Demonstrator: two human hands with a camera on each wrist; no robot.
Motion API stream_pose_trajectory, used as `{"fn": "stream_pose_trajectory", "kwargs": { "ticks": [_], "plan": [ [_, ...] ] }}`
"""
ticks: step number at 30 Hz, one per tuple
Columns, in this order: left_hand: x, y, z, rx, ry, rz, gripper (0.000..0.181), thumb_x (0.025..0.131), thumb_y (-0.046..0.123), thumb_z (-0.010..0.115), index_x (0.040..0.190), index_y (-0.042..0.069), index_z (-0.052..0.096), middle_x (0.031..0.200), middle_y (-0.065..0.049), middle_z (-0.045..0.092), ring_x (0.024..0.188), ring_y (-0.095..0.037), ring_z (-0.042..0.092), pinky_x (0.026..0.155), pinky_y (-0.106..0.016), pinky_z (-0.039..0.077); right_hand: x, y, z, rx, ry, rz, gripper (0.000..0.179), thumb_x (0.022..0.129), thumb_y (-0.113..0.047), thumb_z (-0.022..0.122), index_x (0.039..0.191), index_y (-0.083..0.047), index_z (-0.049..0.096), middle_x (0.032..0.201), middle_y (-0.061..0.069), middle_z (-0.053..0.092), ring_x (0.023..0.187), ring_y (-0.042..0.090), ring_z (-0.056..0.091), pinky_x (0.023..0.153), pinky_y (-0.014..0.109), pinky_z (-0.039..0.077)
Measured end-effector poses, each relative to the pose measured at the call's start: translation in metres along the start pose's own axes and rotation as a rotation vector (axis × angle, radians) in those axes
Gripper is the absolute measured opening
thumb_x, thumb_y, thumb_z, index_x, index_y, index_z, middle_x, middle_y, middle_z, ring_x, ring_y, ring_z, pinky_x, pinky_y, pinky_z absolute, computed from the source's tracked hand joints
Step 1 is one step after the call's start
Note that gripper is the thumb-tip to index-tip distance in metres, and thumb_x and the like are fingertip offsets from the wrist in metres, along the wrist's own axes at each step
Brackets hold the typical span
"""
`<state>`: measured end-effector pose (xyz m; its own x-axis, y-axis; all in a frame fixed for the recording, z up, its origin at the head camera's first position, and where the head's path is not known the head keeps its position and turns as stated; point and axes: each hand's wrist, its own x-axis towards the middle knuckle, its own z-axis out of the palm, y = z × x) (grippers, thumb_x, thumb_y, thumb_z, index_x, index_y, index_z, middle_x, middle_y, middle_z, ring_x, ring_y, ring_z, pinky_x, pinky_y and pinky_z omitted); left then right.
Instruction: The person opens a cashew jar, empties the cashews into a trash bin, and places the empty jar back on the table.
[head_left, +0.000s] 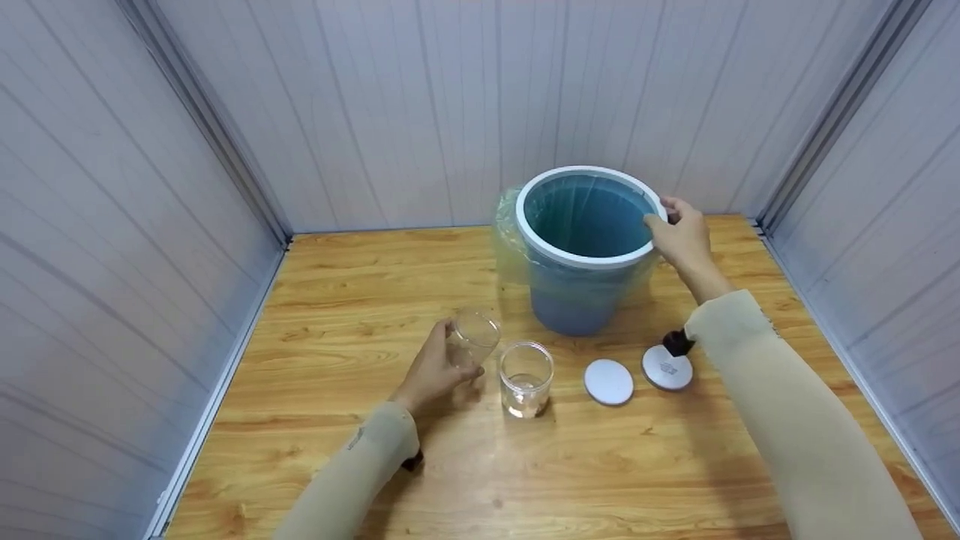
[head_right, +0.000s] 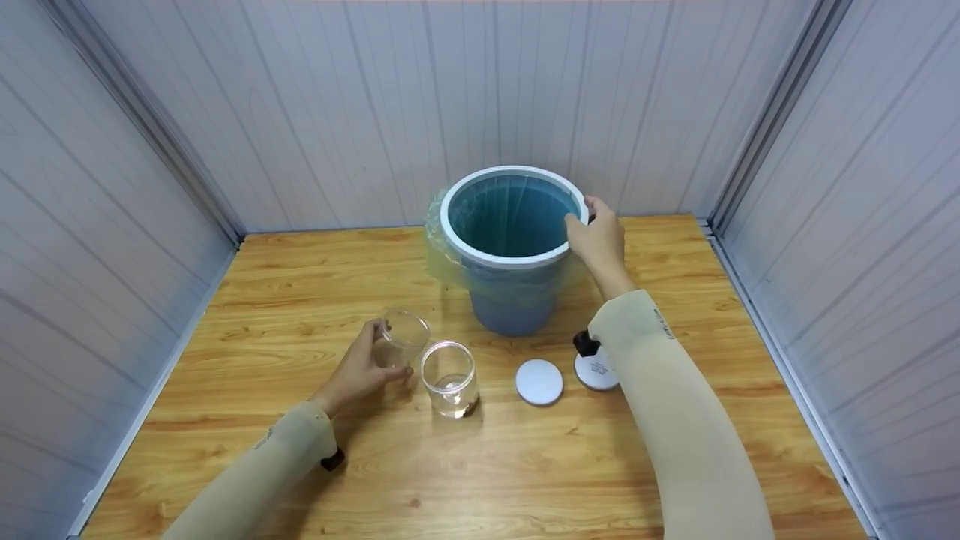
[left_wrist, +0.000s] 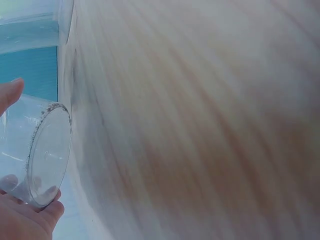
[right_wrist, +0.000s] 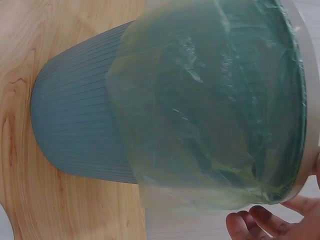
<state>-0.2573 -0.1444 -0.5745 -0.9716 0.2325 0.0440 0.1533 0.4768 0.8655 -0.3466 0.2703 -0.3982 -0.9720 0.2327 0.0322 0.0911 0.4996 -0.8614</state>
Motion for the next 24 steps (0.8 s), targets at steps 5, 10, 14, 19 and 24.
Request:
{"fn": "stream_pose_trajectory", "kwargs": {
  "ticks": [5, 10, 14, 19, 24],
  "plan": [
    [-0.001, -0.001, -0.001, -0.015, 0.010, 0.020, 0.099, 0.085, 0.019, 0.093, 0.164, 0.003, 0.035, 0.165, -0.020, 0.048, 0.157, -0.039, 0.043, 0.133, -0.059, 0.029, -0.004, 0.001, -0.004, 0.009, 0.014, 0.006, 0.062, 0.111, -0.031, 0.056, 0.164, -0.002, 0.044, 0.156, 0.028, 0.055, 0.143, 0.037, 0.053, 0.123, 0.049, 0.047],
    [0.000, -0.005, -0.001, -0.016, 0.032, 0.057, 0.096, 0.082, 0.016, 0.094, 0.159, -0.005, 0.041, 0.154, -0.025, 0.057, 0.149, -0.040, 0.051, 0.131, -0.058, 0.032, -0.010, 0.005, -0.009, 0.023, 0.063, 0.010, 0.060, 0.112, -0.037, 0.052, 0.160, -0.002, 0.050, 0.157, 0.025, 0.057, 0.144, 0.036, 0.053, 0.123, 0.049, 0.047],
    [-0.001, -0.006, -0.002, 0.011, 0.047, 0.051, 0.097, 0.080, 0.019, 0.096, 0.157, -0.005, 0.043, 0.153, -0.026, 0.055, 0.148, -0.042, 0.050, 0.130, -0.062, 0.033, -0.014, 0.010, -0.013, 0.039, 0.080, -0.007, 0.059, 0.112, -0.038, 0.050, 0.158, 0.000, 0.053, 0.155, 0.023, 0.058, 0.144, 0.034, 0.053, 0.124, 0.048, 0.045],
    [-0.005, -0.007, -0.005, 0.040, 0.055, 0.007, 0.100, 0.080, 0.021, 0.097, 0.160, -0.003, 0.041, 0.159, -0.025, 0.048, 0.154, -0.043, 0.042, 0.131, -0.062, 0.031, -0.017, 0.016, -0.017, 0.052, 0.097, -0.012, 0.058, 0.113, -0.038, 0.049, 0.156, 0.000, 0.054, 0.153, 0.023, 0.059, 0.142, 0.033, 0.053, 0.121, 0.046, 0.045],
    [-0.007, -0.010, -0.006, 0.047, 0.068, 0.007, 0.102, 0.079, 0.021, 0.098, 0.160, -0.004, 0.042, 0.156, -0.024, 0.051, 0.152, -0.042, 0.043, 0.131, -0.062, 0.032, -0.020, 0.024, -0.020, 0.033, 0.127, -0.014, 0.055, 0.113, -0.039, 0.049, 0.151, 0.000, 0.059, 0.146, 0.021, 0.061, 0.134, 0.028, 0.055, 0.113, 0.038, 0.048]
  ]
}}
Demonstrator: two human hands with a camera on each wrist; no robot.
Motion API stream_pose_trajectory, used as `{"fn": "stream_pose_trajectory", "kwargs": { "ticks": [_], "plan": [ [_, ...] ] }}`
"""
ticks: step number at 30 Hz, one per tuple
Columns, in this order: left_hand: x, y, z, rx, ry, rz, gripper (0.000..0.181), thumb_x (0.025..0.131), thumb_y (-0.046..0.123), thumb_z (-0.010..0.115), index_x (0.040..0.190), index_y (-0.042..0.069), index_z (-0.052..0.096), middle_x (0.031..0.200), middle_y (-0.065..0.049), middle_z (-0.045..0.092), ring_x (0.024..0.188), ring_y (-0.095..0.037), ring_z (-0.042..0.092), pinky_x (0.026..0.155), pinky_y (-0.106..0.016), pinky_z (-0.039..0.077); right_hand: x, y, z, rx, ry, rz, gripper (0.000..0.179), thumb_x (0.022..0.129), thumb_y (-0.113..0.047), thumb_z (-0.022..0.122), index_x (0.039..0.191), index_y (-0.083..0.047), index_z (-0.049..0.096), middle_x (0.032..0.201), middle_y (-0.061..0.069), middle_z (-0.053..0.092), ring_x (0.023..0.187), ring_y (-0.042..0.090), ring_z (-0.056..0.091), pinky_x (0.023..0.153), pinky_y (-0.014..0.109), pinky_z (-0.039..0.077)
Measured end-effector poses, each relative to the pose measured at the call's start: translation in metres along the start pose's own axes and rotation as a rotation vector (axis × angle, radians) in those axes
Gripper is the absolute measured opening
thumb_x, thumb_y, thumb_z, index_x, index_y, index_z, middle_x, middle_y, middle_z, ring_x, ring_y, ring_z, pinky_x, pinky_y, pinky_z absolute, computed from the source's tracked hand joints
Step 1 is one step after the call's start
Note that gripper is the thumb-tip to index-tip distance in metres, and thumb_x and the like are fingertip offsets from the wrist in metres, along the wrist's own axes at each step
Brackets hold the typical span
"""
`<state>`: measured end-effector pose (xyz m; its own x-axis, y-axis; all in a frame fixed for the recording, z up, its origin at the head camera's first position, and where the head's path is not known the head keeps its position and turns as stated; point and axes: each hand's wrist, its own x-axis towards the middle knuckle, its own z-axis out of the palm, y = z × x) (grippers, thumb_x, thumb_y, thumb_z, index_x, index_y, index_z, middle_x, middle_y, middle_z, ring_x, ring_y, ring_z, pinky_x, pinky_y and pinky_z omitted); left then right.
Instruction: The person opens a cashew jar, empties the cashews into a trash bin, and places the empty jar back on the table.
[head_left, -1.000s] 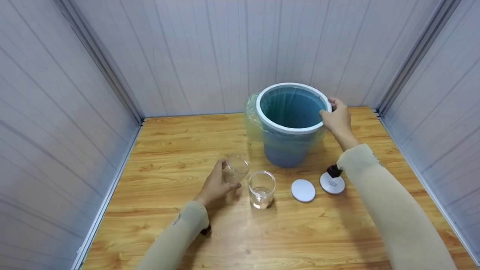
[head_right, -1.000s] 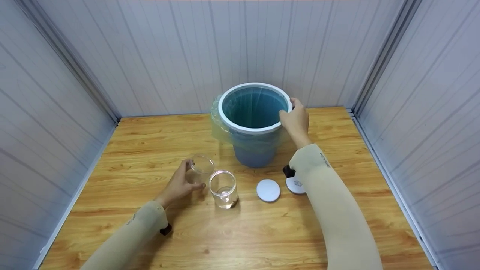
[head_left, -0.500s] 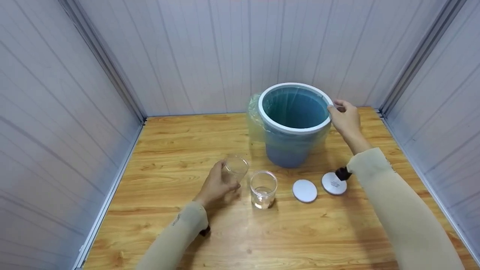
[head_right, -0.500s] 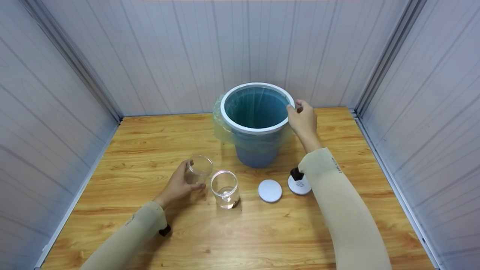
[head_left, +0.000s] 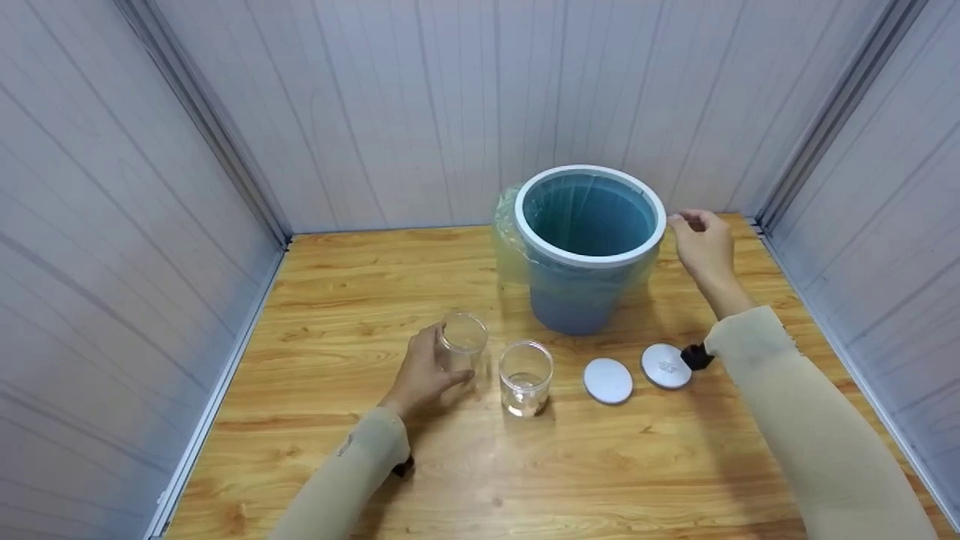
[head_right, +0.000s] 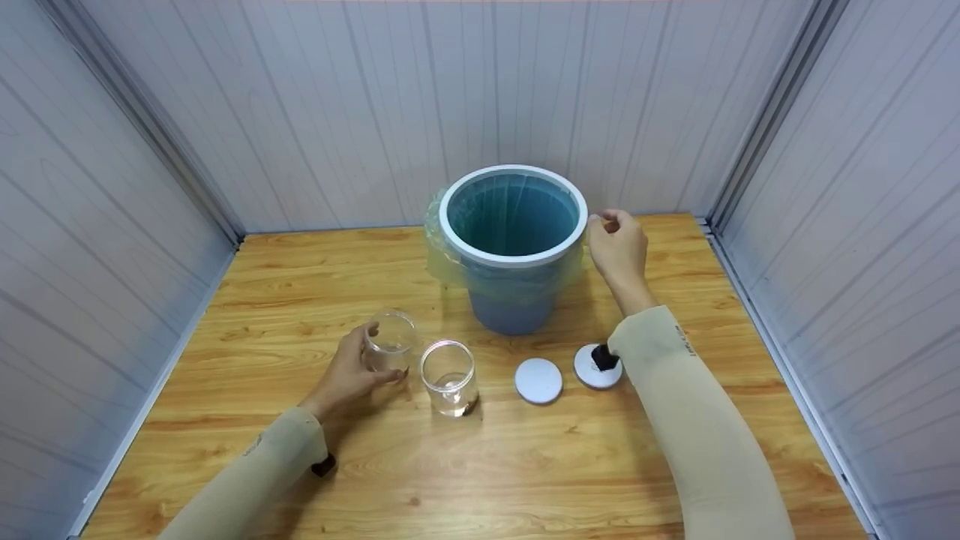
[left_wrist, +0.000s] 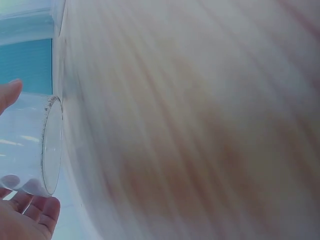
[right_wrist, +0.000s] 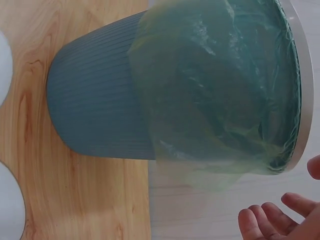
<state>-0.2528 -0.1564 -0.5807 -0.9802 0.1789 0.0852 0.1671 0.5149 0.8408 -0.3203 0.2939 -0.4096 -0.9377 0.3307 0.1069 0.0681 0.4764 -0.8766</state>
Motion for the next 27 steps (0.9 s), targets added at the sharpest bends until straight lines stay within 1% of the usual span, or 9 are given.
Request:
{"fn": "stream_pose_trajectory", "kwargs": {
  "ticks": [4, 7, 10, 13, 17, 20, 24, 27],
  "plan": [
    [-0.002, -0.001, -0.003, -0.014, 0.007, -0.016, 0.103, 0.077, 0.020, 0.099, 0.160, -0.003, 0.043, 0.157, -0.025, 0.050, 0.151, -0.042, 0.044, 0.130, -0.061, 0.034, -0.001, 0.006, 0.001, -0.019, 0.034, -0.027, 0.051, 0.112, -0.036, 0.052, 0.143, 0.003, 0.065, 0.134, 0.018, 0.065, 0.119, 0.020, 0.057, 0.099, 0.027, 0.047],
    [-0.003, -0.001, -0.004, -0.028, 0.005, -0.034, 0.105, 0.075, 0.020, 0.100, 0.160, -0.001, 0.043, 0.159, -0.025, 0.049, 0.150, -0.042, 0.045, 0.129, -0.061, 0.035, -0.002, 0.011, 0.001, -0.020, 0.037, -0.023, 0.050, 0.112, -0.036, 0.052, 0.140, 0.003, 0.067, 0.129, 0.015, 0.065, 0.111, 0.015, 0.055, 0.093, 0.023, 0.045],
    [-0.003, -0.001, -0.005, -0.052, 0.000, -0.060, 0.106, 0.075, 0.019, 0.100, 0.161, -0.001, 0.042, 0.162, -0.025, 0.048, 0.152, -0.044, 0.045, 0.129, -0.060, 0.035, -0.004, 0.015, 0.000, -0.022, 0.017, 0.001, 0.051, 0.113, -0.038, 0.049, 0.142, 0.002, 0.065, 0.131, 0.013, 0.063, 0.112, 0.015, 0.054, 0.093, 0.023, 0.045],
    [-0.004, -0.003, -0.006, -0.076, 0.000, -0.085, 0.107, 0.075, 0.018, 0.101, 0.163, 0.001, 0.041, 0.163, -0.024, 0.047, 0.154, -0.044, 0.044, 0.131, -0.058, 0.034, -0.006, 0.019, 0.000, -0.030, 0.005, 0.003, 0.051, 0.113, -0.037, 0.050, 0.144, 0.001, 0.064, 0.135, 0.015, 0.063, 0.116, 0.018, 0.055, 0.093, 0.023, 0.046],
    [-0.006, -0.007, -0.006, -0.102, 0.014, -0.090, 0.108, 0.074, 0.016, 0.101, 0.162, 0.000, 0.041, 0.161, -0.026, 0.049, 0.152, -0.045, 0.046, 0.130, -0.058, 0.035, -0.006, 0.026, 0.000, -0.050, -0.009, -0.039, 0.046, 0.112, -0.029, 0.053, 0.143, 0.003, 0.064, 0.135, 0.020, 0.065, 0.117, 0.020, 0.057, 0.091, 0.021, 0.047],
    [-0.008, -0.008, -0.007, -0.114, 0.013, -0.102, 0.110, 0.074, 0.016, 0.101, 0.163, 0.001, 0.039, 0.161, -0.026, 0.049, 0.152, -0.045, 0.046, 0.130, -0.058, 0.036, -0.007, 0.031, 0.000, -0.053, -0.017, -0.058, 0.043, 0.110, -0.023, 0.055, 0.142, 0.004, 0.064, 0.134, 0.023, 0.066, 0.112, 0.019, 0.059, 0.086, 0.017, 0.048],
    [-0.009, -0.009, -0.007, -0.132, 0.008, -0.114, 0.112, 0.075, 0.016, 0.101, 0.165, 0.002, 0.036, 0.163, -0.026, 0.048, 0.154, -0.045, 0.045, 0.130, -0.059, 0.036, -0.009, 0.036, -0.001, -0.057, -0.017, -0.061, 0.042, 0.109, -0.020, 0.056, 0.142, 0.004, 0.064, 0.132, 0.023, 0.067, 0.105, 0.017, 0.059, 0.078, 0.013, 0.047],
    [-0.010, -0.011, -0.007, -0.143, 0.013, -0.101, 0.110, 0.076, 0.014, 0.100, 0.164, 0.002, 0.035, 0.159, -0.027, 0.050, 0.151, -0.046, 0.047, 0.129, -0.060, 0.036, -0.011, 0.038, -0.001, -0.063, -0.024, -0.076, 0.042, 0.109, -0.020, 0.057, 0.142, 0.005, 0.064, 0.132, 0.025, 0.066, 0.108, 0.021, 0.060, 0.077, 0.011, 0.046]
  ]
}}
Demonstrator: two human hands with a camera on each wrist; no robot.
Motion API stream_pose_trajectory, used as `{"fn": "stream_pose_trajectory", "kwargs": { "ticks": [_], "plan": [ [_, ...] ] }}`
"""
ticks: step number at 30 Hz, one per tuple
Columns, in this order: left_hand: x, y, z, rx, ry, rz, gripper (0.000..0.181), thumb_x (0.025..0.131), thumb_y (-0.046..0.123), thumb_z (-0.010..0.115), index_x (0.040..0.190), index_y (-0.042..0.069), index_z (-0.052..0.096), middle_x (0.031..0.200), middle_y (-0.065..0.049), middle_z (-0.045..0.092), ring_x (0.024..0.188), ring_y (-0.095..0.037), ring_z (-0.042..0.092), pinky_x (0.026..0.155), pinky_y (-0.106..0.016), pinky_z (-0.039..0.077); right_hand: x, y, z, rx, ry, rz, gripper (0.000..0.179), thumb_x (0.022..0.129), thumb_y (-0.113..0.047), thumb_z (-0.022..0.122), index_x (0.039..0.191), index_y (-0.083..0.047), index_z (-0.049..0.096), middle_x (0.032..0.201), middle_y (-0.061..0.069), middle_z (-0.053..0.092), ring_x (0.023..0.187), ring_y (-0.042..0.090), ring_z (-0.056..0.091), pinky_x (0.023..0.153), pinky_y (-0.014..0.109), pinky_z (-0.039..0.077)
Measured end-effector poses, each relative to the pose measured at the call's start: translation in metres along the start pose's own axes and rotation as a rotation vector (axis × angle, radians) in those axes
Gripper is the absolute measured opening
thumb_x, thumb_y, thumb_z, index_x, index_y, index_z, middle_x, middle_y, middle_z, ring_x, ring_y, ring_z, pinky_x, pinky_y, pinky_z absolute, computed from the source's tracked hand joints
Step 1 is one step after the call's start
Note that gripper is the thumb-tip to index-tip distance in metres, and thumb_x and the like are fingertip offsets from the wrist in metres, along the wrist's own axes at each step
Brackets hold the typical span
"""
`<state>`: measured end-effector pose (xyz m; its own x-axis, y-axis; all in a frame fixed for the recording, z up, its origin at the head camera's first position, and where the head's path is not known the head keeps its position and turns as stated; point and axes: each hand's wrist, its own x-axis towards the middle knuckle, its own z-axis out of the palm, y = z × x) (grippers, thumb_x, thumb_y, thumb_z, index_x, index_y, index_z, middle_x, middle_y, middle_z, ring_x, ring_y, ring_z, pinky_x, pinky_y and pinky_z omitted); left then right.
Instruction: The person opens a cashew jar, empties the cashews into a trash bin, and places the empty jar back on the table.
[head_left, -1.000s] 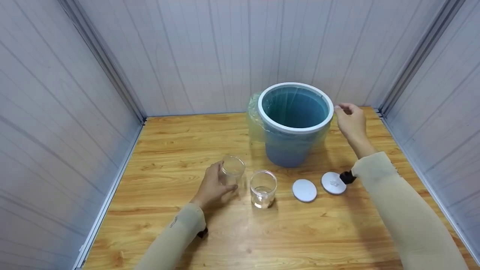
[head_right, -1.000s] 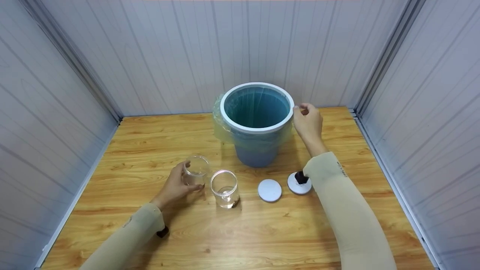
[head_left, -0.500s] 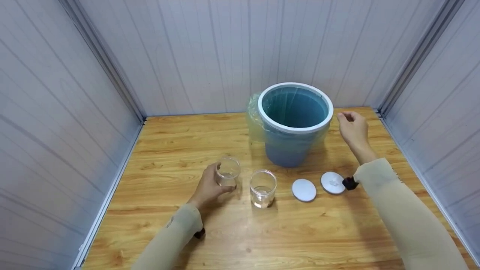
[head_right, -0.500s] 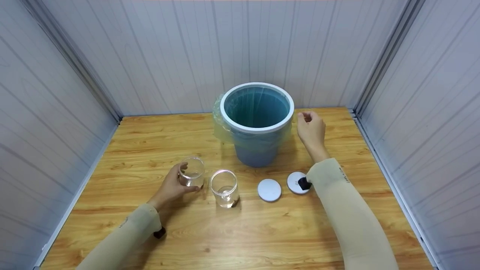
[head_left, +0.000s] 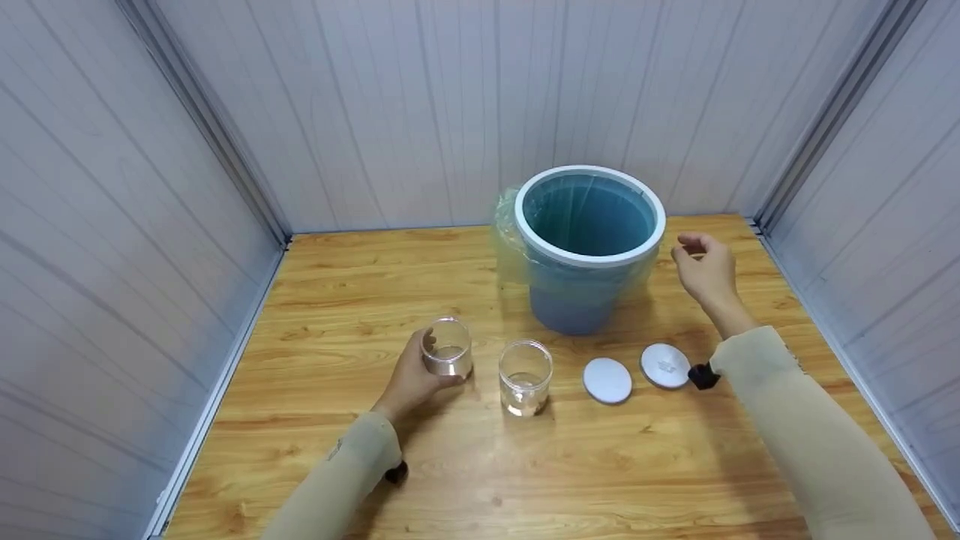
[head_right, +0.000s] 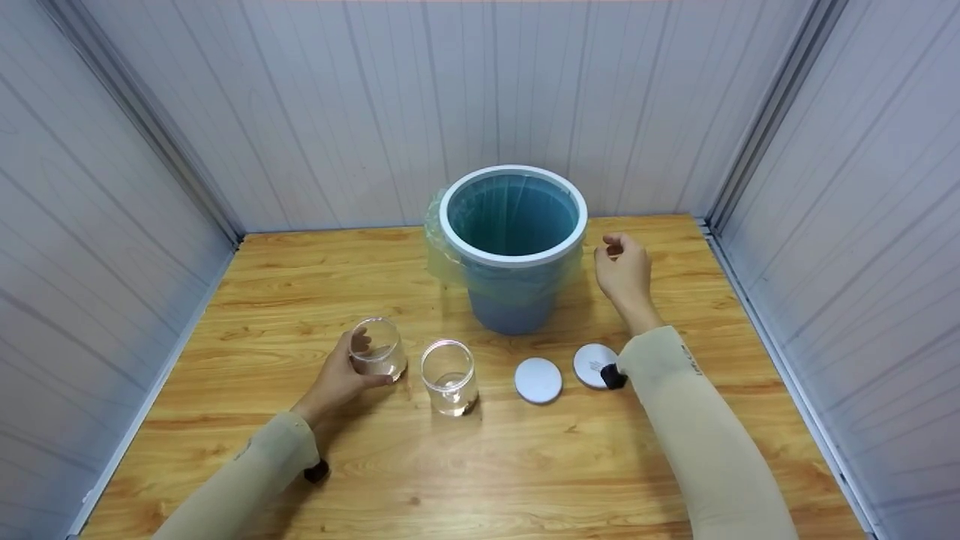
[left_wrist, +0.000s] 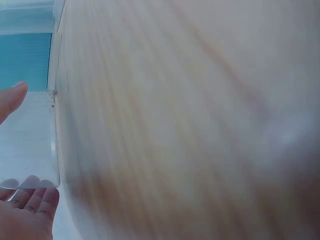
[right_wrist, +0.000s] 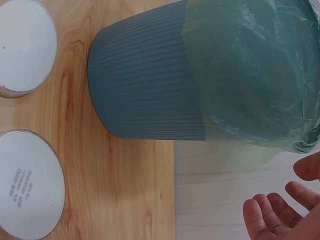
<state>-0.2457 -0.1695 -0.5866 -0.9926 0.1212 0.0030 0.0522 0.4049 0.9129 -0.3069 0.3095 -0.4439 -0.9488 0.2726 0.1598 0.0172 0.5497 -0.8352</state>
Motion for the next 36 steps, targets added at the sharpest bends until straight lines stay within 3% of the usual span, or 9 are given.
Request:
{"fn": "stream_pose_trajectory", "kwargs": {
  "ticks": [6, 15, 21, 30, 36],
  "plan": [
    [-0.002, -0.002, 0.000, 0.006, 0.015, 0.012, 0.105, 0.076, 0.012, 0.099, 0.160, 0.006, 0.037, 0.151, -0.027, 0.053, 0.145, -0.046, 0.052, 0.126, -0.061, 0.039, -0.004, 0.004, 0.000, -0.008, -0.026, -0.022, 0.043, 0.110, -0.019, 0.057, 0.143, 0.008, 0.063, 0.135, 0.029, 0.066, 0.118, 0.035, 0.063, 0.077, 0.009, 0.045],
    [-0.005, -0.001, -0.005, -0.012, 0.007, 0.016, 0.116, 0.073, 0.013, 0.102, 0.165, 0.008, 0.031, 0.158, -0.028, 0.048, 0.152, -0.047, 0.046, 0.128, -0.060, 0.038, -0.004, 0.008, 0.002, -0.022, -0.039, 0.004, 0.044, 0.108, -0.017, 0.058, 0.145, 0.007, 0.061, 0.137, 0.030, 0.066, 0.119, 0.037, 0.065, 0.075, 0.009, 0.046],
    [-0.004, 0.008, -0.014, 0.005, -0.042, 0.004, 0.124, 0.074, 0.020, 0.102, 0.170, 0.006, 0.024, 0.169, -0.026, 0.040, 0.158, -0.045, 0.039, 0.130, -0.060, 0.034, -0.005, 0.007, -0.002, -0.035, -0.043, 0.014, 0.045, 0.108, -0.018, 0.058, 0.146, 0.005, 0.061, 0.137, 0.029, 0.065, 0.120, 0.037, 0.065, 0.073, 0.009, 0.045],
    [0.000, 0.024, -0.027, 0.074, -0.070, 0.011, 0.120, 0.078, 0.021, 0.100, 0.170, 0.003, 0.024, 0.168, -0.022, 0.042, 0.155, -0.044, 0.043, 0.130, -0.063, 0.032, -0.008, 0.010, -0.007, -0.079, -0.035, -0.046, 0.045, 0.106, -0.017, 0.059, 0.144, 0.007, 0.062, 0.135, 0.030, 0.065, 0.121, 0.042, 0.066, 0.073, 0.009, 0.043],
    [0.004, 0.035, -0.034, 0.137, -0.100, 0.008, 0.118, 0.079, 0.026, 0.100, 0.169, 0.003, 0.028, 0.172, -0.024, 0.034, 0.159, -0.045, 0.035, 0.129, -0.065, 0.032, -0.010, 0.013, -0.008, -0.148, -0.048, -0.099, 0.044, 0.107, -0.016, 0.058, 0.143, 0.008, 0.061, 0.133, 0.032, 0.066, 0.120, 0.045, 0.067, 0.082, 0.024, 0.050]
  ]
}}
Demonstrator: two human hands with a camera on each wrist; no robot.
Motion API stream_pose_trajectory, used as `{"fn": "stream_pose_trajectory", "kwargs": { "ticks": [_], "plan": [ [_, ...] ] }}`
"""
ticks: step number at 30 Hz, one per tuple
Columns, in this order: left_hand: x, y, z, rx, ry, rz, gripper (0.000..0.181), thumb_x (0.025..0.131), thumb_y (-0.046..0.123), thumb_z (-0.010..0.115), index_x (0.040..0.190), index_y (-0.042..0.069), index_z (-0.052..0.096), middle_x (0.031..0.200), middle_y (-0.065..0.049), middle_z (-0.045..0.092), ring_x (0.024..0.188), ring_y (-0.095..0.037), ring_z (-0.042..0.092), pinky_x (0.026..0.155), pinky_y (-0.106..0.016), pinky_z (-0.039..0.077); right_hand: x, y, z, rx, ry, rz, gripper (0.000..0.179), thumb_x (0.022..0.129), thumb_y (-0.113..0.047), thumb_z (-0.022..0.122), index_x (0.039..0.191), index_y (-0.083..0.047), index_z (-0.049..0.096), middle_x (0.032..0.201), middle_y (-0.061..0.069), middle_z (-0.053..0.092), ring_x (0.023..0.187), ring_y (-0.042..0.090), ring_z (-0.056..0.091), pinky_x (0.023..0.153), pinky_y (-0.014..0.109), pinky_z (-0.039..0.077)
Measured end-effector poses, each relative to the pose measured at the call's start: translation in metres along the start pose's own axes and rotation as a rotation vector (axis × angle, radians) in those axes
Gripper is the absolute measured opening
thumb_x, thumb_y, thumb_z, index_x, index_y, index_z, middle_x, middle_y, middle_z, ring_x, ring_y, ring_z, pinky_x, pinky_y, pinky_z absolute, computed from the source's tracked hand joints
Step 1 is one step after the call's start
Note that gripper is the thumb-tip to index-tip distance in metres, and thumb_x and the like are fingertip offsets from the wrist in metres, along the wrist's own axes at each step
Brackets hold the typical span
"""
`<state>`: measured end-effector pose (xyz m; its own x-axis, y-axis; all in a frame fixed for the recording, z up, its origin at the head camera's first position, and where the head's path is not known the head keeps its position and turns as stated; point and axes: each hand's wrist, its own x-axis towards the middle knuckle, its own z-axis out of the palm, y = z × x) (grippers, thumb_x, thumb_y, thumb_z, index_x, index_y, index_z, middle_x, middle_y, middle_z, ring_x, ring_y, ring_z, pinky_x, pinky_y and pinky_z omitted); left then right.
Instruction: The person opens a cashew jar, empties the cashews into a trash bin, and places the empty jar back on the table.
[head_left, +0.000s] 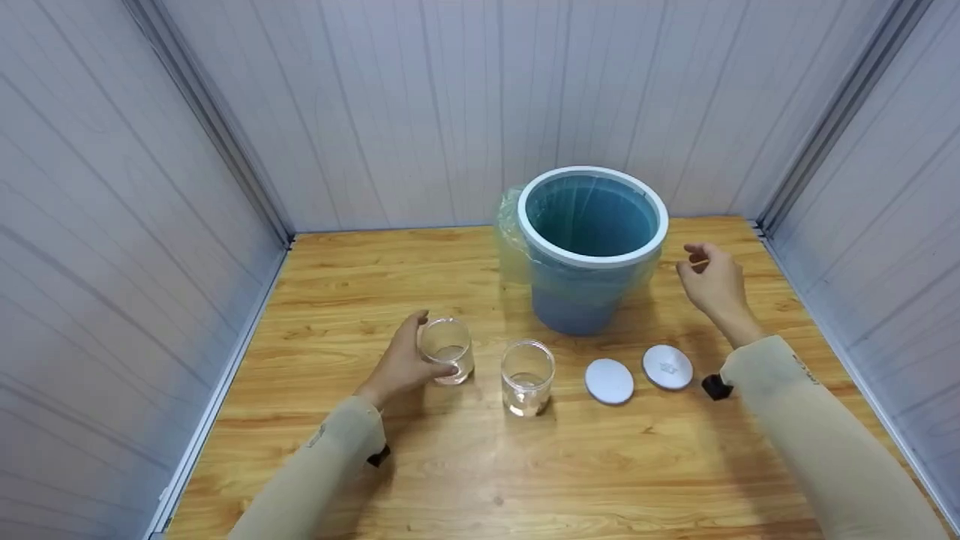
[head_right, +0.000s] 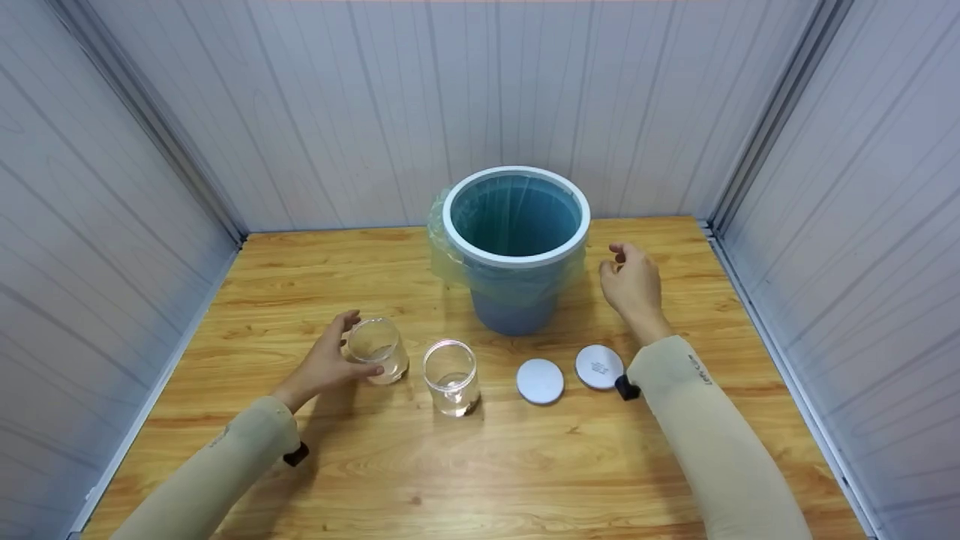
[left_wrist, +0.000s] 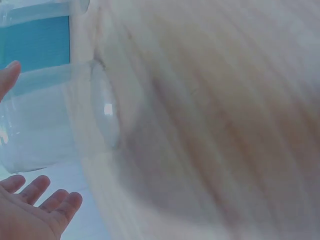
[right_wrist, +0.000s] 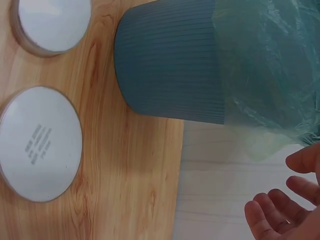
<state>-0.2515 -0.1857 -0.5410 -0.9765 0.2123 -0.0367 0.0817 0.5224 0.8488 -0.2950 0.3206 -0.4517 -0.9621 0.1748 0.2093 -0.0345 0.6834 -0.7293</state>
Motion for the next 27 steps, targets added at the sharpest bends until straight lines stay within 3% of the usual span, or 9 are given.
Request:
{"fn": "stream_pose_trajectory", "kwargs": {
  "ticks": [7, 12, 17, 20, 24, 27],
  "plan": [
    [0.002, 0.010, -0.010, 0.040, -0.010, 0.028, 0.112, 0.082, 0.031, 0.098, 0.169, 0.008, 0.030, 0.175, -0.017, 0.032, 0.165, -0.041, 0.026, 0.133, -0.064, 0.026, -0.001, 0.002, -0.002, -0.072, -0.017, -0.032, 0.047, 0.107, -0.019, 0.059, 0.145, 0.009, 0.060, 0.132, 0.034, 0.064, 0.120, 0.050, 0.064, 0.096, 0.058, 0.054],
    [0.004, 0.015, -0.015, 0.070, -0.034, 0.050, 0.110, 0.083, 0.039, 0.096, 0.168, 0.011, 0.034, 0.175, -0.016, 0.033, 0.165, -0.041, 0.026, 0.132, -0.065, 0.026, -0.001, 0.004, -0.004, -0.109, -0.019, -0.052, 0.050, 0.107, -0.023, 0.060, 0.145, 0.009, 0.059, 0.132, 0.034, 0.063, 0.121, 0.051, 0.061, 0.100, 0.064, 0.053],
    [0.008, 0.022, -0.017, 0.081, -0.010, 0.056, 0.098, 0.088, 0.046, 0.090, 0.165, 0.011, 0.041, 0.172, -0.014, 0.039, 0.163, -0.040, 0.031, 0.132, -0.064, 0.027, 0.000, 0.006, -0.003, -0.121, 0.020, -0.091, 0.046, 0.105, -0.020, 0.063, 0.140, 0.010, 0.063, 0.125, 0.034, 0.066, 0.115, 0.051, 0.064, 0.097, 0.065, 0.053],
    [0.011, 0.028, -0.019, 0.089, 0.030, 0.111, 0.079, 0.096, 0.041, 0.084, 0.159, 0.008, 0.049, 0.166, -0.015, 0.049, 0.159, -0.040, 0.040, 0.131, -0.063, 0.032, 0.001, 0.007, -0.002, -0.130, 0.047, -0.120, 0.043, 0.104, -0.019, 0.064, 0.136, 0.010, 0.066, 0.120, 0.034, 0.068, 0.111, 0.051, 0.066, 0.095, 0.065, 0.054],
    [0.016, 0.033, -0.019, 0.137, 0.106, 0.243, 0.052, 0.105, 0.036, 0.074, 0.145, 0.005, 0.064, 0.149, -0.015, 0.065, 0.144, -0.038, 0.056, 0.123, -0.059, 0.044, 0.001, 0.009, -0.001, -0.148, 0.059, -0.134, 0.043, 0.105, -0.020, 0.063, 0.135, 0.010, 0.067, 0.118, 0.033, 0.069, 0.109, 0.051, 0.066, 0.094, 0.065, 0.054],
    [0.022, 0.037, -0.021, 0.197, 0.154, 0.312, 0.042, 0.108, 0.032, 0.069, 0.138, 0.003, 0.069, 0.141, -0.016, 0.070, 0.137, -0.038, 0.062, 0.119, -0.057, 0.049, 0.001, 0.010, 0.000, -0.165, 0.065, -0.142, 0.042, 0.105, -0.021, 0.063, 0.133, 0.009, 0.068, 0.116, 0.033, 0.070, 0.107, 0.049, 0.066, 0.091, 0.065, 0.054]
  ]
}}
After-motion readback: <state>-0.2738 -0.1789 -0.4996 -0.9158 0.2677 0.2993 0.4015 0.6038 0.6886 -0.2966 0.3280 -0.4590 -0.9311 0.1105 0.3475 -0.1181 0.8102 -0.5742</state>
